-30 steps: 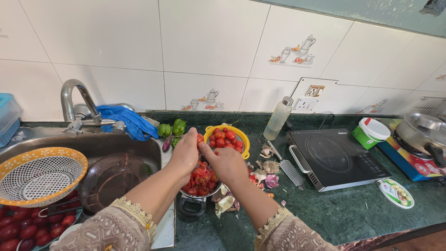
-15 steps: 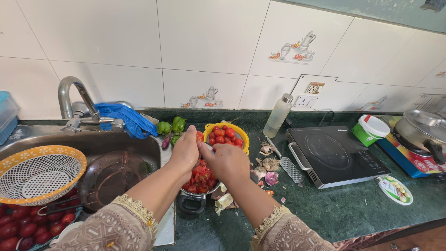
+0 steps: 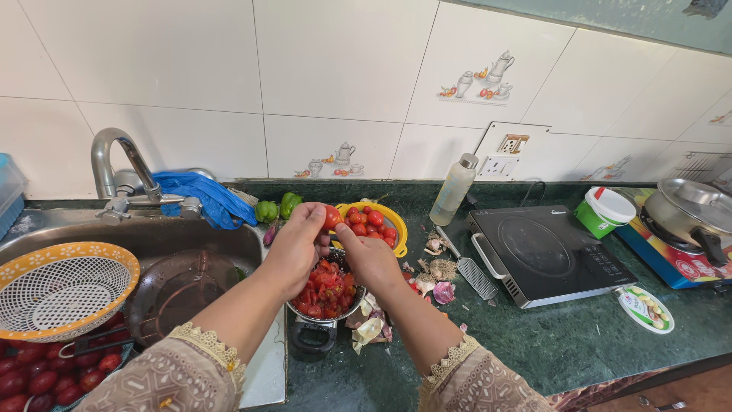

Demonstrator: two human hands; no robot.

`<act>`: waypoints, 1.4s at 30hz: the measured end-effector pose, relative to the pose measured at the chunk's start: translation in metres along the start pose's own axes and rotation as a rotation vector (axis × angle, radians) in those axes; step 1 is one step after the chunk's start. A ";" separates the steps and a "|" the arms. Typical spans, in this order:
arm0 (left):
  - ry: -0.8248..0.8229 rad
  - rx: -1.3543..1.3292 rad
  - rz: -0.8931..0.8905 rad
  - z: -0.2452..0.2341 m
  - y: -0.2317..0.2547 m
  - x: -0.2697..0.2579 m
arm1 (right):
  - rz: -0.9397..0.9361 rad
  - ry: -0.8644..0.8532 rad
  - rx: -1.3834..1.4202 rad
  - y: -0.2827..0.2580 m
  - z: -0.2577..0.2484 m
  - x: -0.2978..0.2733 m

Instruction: The person chops cherry tomatoes with a knife over a small metal pot, placing the cut pieces into the pot. The person repeatedly picks tomatoes from a yellow colander, cuts them, and drops the pieces into the pot while discarding scraps onto the countertop.

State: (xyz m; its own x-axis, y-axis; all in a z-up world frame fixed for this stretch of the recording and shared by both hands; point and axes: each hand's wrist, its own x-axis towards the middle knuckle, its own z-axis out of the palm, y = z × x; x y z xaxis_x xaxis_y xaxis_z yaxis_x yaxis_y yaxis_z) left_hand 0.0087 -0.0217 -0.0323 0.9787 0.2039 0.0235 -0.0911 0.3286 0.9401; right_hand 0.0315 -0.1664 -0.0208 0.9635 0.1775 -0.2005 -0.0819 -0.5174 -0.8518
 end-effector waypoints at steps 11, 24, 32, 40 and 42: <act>-0.058 -0.388 -0.170 0.002 -0.013 0.007 | -0.026 0.067 0.143 0.012 0.010 0.007; -0.013 -0.315 -0.202 -0.003 -0.017 0.004 | -0.092 0.132 0.026 0.034 0.008 0.014; 0.134 0.095 -0.141 -0.012 -0.022 0.008 | -0.005 0.133 -0.088 0.037 0.008 -0.013; 0.160 -0.033 -0.260 -0.038 -0.056 0.026 | 0.091 0.138 -0.345 0.071 -0.033 0.010; 0.095 -0.206 -0.379 -0.046 -0.062 0.030 | 0.140 0.153 -0.640 0.103 -0.048 0.026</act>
State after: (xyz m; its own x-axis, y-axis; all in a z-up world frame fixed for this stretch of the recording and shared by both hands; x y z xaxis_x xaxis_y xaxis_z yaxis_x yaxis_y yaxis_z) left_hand 0.0350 0.0065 -0.1054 0.9295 0.1142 -0.3508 0.2273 0.5716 0.7884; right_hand 0.0605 -0.2553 -0.0911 0.9839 -0.0237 -0.1769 -0.0867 -0.9297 -0.3580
